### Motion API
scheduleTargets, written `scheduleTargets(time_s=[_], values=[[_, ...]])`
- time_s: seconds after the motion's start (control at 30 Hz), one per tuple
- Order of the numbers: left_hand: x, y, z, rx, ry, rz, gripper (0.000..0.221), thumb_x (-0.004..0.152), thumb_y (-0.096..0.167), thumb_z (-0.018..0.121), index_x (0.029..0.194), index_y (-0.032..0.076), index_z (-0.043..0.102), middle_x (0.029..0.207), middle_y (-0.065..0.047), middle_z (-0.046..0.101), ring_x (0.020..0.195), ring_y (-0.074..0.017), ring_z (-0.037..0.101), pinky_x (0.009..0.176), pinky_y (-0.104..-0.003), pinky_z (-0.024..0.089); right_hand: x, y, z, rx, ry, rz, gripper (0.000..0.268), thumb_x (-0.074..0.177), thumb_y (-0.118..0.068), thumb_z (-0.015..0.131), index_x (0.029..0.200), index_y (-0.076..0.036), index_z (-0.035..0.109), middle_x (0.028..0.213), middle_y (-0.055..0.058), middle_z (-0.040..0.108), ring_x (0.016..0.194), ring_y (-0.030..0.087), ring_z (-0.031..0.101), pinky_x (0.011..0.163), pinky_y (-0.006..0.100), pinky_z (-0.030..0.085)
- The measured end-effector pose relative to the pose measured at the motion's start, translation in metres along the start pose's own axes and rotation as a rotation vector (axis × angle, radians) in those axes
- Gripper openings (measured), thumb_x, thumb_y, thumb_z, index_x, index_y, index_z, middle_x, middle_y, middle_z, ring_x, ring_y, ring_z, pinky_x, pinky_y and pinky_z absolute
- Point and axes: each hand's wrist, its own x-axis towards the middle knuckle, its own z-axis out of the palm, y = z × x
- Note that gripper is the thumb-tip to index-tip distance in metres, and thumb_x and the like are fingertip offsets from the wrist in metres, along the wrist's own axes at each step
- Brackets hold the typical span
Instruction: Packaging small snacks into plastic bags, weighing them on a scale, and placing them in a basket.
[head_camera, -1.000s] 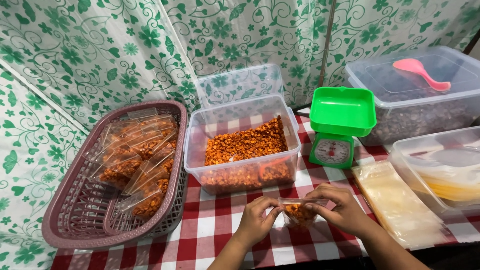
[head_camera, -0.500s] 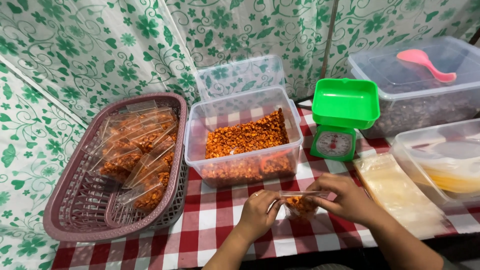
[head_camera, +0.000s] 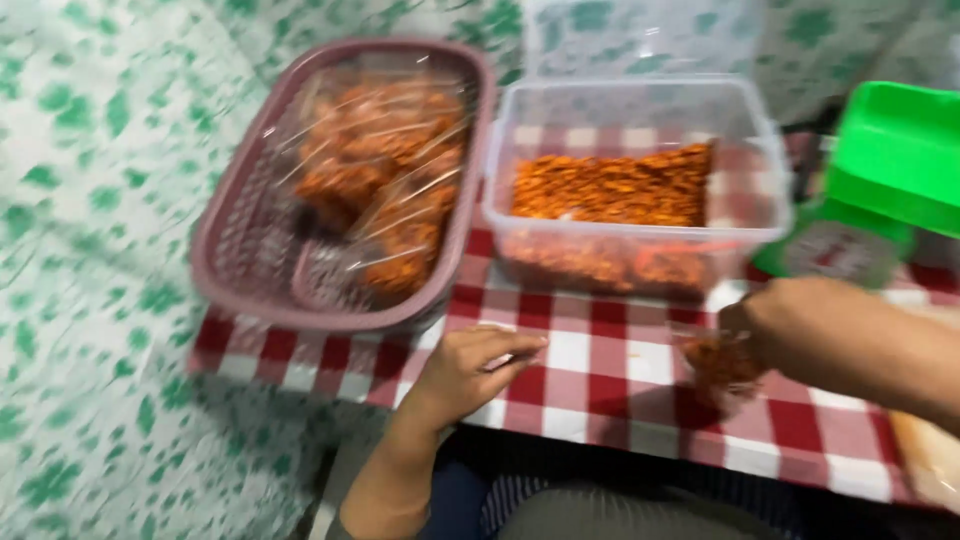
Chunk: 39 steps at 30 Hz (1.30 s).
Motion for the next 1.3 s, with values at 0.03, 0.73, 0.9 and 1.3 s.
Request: scheduleTargets(time_s=[0.03, 0.73, 0.9, 1.3], values=[[-0.006, 0.006, -0.017, 0.019, 0.014, -0.021, 0.024, 0.093, 0.006, 0.077, 0.116, 0.01, 0.073, 0.109, -0.004, 0.078, 0.093, -0.0218, 0.077, 0.088, -0.033, 0.06, 0.003, -0.01, -0.024, -0.014, 0.004, -0.028, 0.015, 0.082, -0.029, 0.064, 0.092, -0.036, 0.072, 0.09, -0.01, 0.081, 0.091, 0.012, 0.08, 0.08, 0.034, 0.059], [-0.116, -0.004, -0.139, 0.204, 1.024, -0.21, 0.013, 0.095, 0.016, 0.07, 0.091, 0.004, 0.067, 0.081, -0.007, 0.07, 0.066, -0.0136, 0.069, 0.062, -0.023, 0.059, 0.238, -0.285, -0.279, 0.332, 0.598, -0.617, 0.009, 0.1, -0.012, 0.069, 0.1, -0.011, 0.078, 0.094, 0.006, 0.08, 0.083, 0.018, 0.076, 0.084, 0.032, 0.065], [-0.148, -0.043, -0.128, 0.154, 1.104, -0.328, 0.011, 0.096, 0.014, 0.071, 0.1, 0.005, 0.066, 0.088, -0.012, 0.073, 0.063, -0.0139, 0.068, 0.066, -0.02, 0.056, 0.331, -0.292, -0.248, -0.045, 0.586, -0.505, 0.019, 0.088, -0.019, 0.061, 0.087, -0.013, 0.079, 0.086, 0.007, 0.076, 0.079, 0.031, 0.073, 0.069, 0.046, 0.057], [-0.124, -0.029, -0.119, 0.206, 0.918, -0.778, 0.021, 0.102, 0.014, 0.069, 0.11, -0.004, 0.064, 0.094, -0.02, 0.073, 0.079, -0.0206, 0.071, 0.079, -0.029, 0.057, 0.279, -0.294, -0.261, 0.08, 0.538, -0.565, 0.029, 0.085, 0.014, 0.051, 0.068, -0.01, 0.053, 0.068, -0.001, 0.046, 0.056, 0.015, 0.045, 0.043, 0.032, 0.034]])
